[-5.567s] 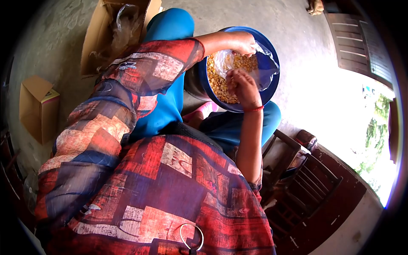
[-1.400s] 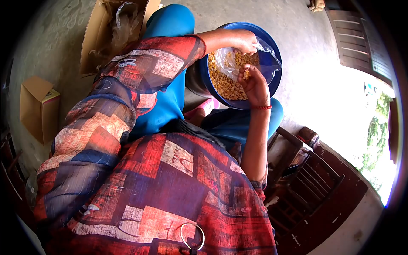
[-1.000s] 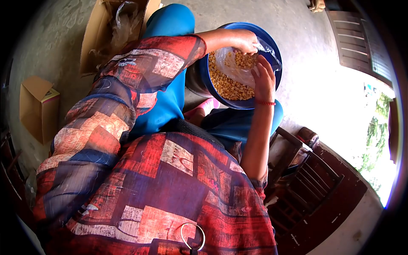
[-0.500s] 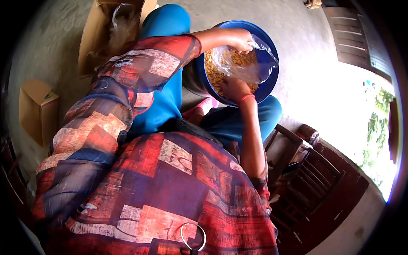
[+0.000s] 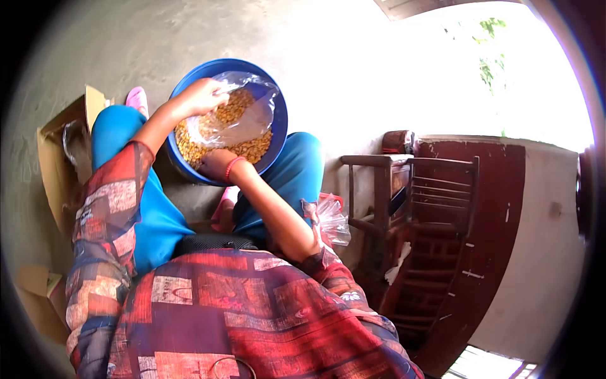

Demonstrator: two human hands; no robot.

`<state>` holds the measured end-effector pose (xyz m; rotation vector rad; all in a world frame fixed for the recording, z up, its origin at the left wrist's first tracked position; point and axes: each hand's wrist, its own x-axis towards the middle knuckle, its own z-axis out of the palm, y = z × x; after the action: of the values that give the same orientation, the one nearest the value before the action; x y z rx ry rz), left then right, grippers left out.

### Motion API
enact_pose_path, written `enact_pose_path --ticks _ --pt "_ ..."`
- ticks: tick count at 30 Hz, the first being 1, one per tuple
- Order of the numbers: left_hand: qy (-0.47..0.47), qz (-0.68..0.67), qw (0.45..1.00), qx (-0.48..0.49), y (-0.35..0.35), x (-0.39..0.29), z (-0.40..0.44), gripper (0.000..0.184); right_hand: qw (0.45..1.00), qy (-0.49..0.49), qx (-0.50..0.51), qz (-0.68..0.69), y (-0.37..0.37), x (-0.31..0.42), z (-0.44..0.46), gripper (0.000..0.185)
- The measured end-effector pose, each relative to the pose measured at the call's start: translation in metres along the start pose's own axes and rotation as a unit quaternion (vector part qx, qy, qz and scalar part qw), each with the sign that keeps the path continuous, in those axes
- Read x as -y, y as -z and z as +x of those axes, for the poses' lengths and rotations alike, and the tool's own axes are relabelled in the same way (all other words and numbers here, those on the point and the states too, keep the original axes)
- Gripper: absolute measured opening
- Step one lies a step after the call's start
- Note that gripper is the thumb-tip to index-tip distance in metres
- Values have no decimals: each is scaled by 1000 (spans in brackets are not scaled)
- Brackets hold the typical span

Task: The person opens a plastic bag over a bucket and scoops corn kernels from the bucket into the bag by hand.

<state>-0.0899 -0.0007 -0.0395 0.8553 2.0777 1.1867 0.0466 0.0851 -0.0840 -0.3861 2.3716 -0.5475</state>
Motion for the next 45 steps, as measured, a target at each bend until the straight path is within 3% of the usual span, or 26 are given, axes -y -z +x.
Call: enact_pose_path --ticks 21,28,30,31,33,34,35,38,39,41,43,45 --pt "36 2 999 -2 3 -11 -10 20 998 -31 -41 20 -14 -7 16 40" --pt "-63 135 982 -114 4 15 -15 19 998 36 -50 16 -19 -27 26 38" --pt "-86 141 979 -121 5 12 -19 19 988 24 -77 135 -7 -26 16 37" --pt "-89 146 978 -121 5 11 -22 19 988 29 -84 128 0 -24 10 37" --pt "-91 161 974 -132 4 9 -24 20 931 -71 -48 356 26 -9 -7 35" --pt "-96 166 972 -138 3 7 -26 21 874 -76 28 480 43 -5 -14 26" --pt "-108 178 967 -148 2 9 -26 21 877 -70 20 474 51 -5 -12 26" --pt "-80 218 962 -146 -1 5 -29 20 719 -75 -68 687 66 -18 -4 18" --pt "-64 225 962 -143 -4 3 -31 20 723 -68 -77 684 74 -16 -5 18" --pt "-87 236 956 -153 -7 11 -32 20 642 -147 -256 708 79 -10 -3 16" --pt "-63 266 952 -136 -7 4 -35 18 609 -85 -272 741 70 -35 9 38" --pt "-64 253 954 -144 -7 -5 -41 18 803 -115 -341 474 60 -37 7 53"
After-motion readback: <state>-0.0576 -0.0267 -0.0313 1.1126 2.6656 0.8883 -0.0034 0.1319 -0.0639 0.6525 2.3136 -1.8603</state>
